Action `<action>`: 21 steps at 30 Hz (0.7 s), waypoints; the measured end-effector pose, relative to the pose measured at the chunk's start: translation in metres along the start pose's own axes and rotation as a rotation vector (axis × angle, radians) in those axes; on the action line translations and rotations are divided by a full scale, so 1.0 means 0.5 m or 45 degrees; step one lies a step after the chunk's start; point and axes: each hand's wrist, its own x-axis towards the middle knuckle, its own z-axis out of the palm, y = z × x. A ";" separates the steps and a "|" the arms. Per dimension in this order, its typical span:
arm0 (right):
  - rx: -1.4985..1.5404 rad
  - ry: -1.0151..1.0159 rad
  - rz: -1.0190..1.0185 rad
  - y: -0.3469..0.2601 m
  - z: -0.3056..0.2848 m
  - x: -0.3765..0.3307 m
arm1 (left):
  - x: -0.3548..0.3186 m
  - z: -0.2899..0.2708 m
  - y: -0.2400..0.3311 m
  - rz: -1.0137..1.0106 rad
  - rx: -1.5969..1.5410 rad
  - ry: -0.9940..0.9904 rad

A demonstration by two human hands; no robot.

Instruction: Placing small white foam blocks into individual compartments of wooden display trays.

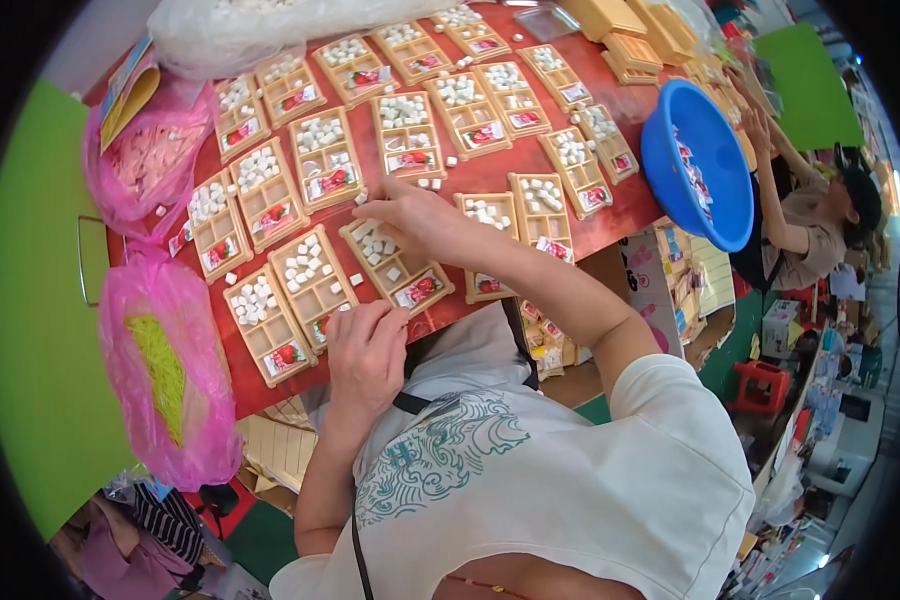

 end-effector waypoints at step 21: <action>0.033 0.362 0.279 0.073 -0.132 -0.166 | 0.011 0.026 0.028 0.036 -0.014 -0.012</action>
